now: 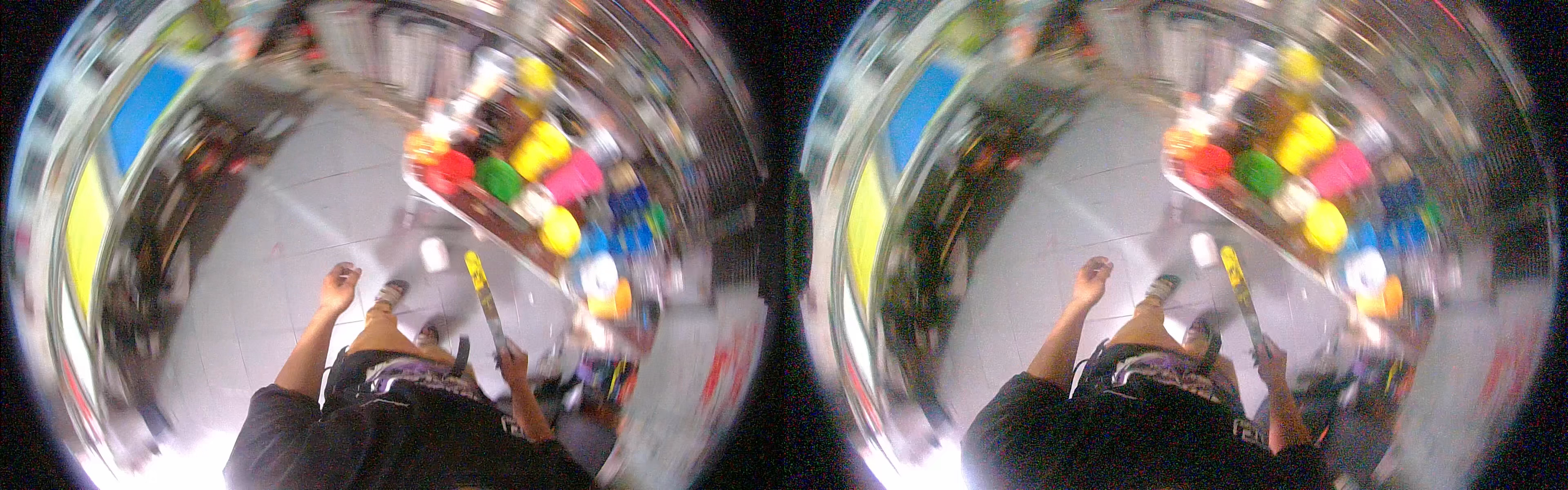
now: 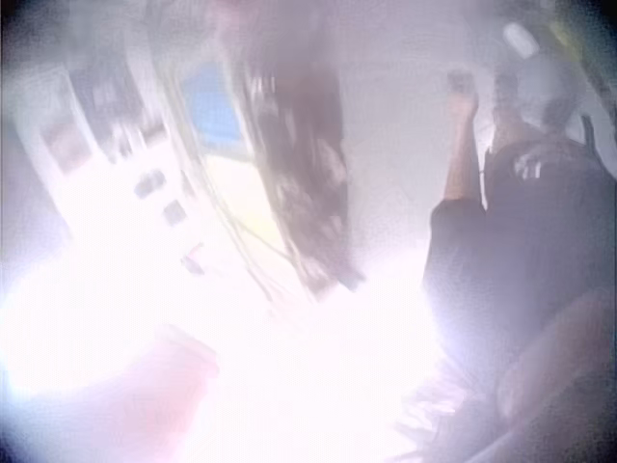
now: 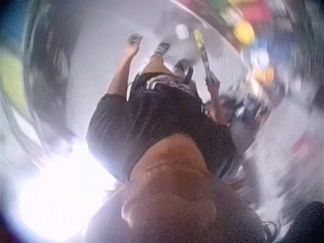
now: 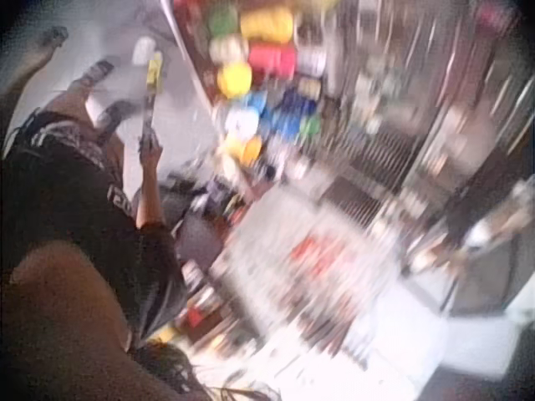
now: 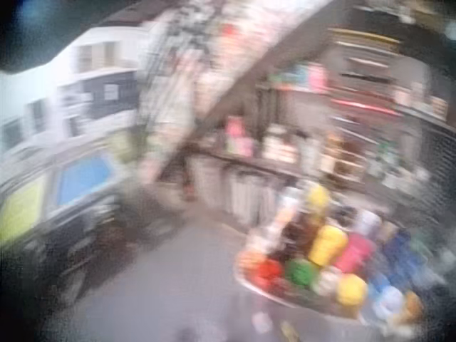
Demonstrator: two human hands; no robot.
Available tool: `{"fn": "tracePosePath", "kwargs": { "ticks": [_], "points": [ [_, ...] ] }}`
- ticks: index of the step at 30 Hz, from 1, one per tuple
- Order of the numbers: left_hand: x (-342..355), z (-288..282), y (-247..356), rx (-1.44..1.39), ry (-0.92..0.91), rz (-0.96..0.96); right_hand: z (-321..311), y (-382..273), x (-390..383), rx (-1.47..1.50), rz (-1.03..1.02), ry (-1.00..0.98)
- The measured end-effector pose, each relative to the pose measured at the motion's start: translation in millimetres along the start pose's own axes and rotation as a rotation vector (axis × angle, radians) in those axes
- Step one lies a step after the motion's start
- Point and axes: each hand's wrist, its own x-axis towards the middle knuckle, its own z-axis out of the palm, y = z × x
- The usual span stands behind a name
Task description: The person applies yellow ink to a screen printing frame using a squeegee, repeatedly spreading the ink across the mesh. They walk between the ink station and the frame, reload the squeegee, and adjust the frame position.
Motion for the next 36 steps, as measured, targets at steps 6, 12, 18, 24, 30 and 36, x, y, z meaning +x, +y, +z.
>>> {"fn": "tracePosePath", "kwargs": {
  "ticks": [6, 12, 18, 24, 30, 36],
  "points": [
    [-129.8, -83.0, -98.6, -0.138, 0.436, -0.234, 69.2, -27.3, 84.8, -0.002, -0.304, -0.357],
    [-265.4, -153.1, -195.9, -0.414, 0.988, -0.491, 237.9, -161.2, 81.6, 0.001, -0.696, -0.802],
    [-364.5, -208.4, -267.1, -0.511, 1.342, -0.635, 419.0, -284.2, -56.0, 0.069, -0.494, -1.185],
    [-395.5, -278.2, -320.5, -0.536, 1.521, -0.674, 551.4, -320.1, -139.9, 0.190, -0.418, -1.361],
    [-353.0, -371.1, -358.4, -0.538, 1.489, -0.585, 627.0, -370.4, -148.1, 0.174, -0.548, -1.306],
    [-269.4, -488.5, -368.7, -0.461, 1.520, -0.504, 692.0, -449.4, -126.7, 0.149, -0.672, -1.234]
  ]
}}
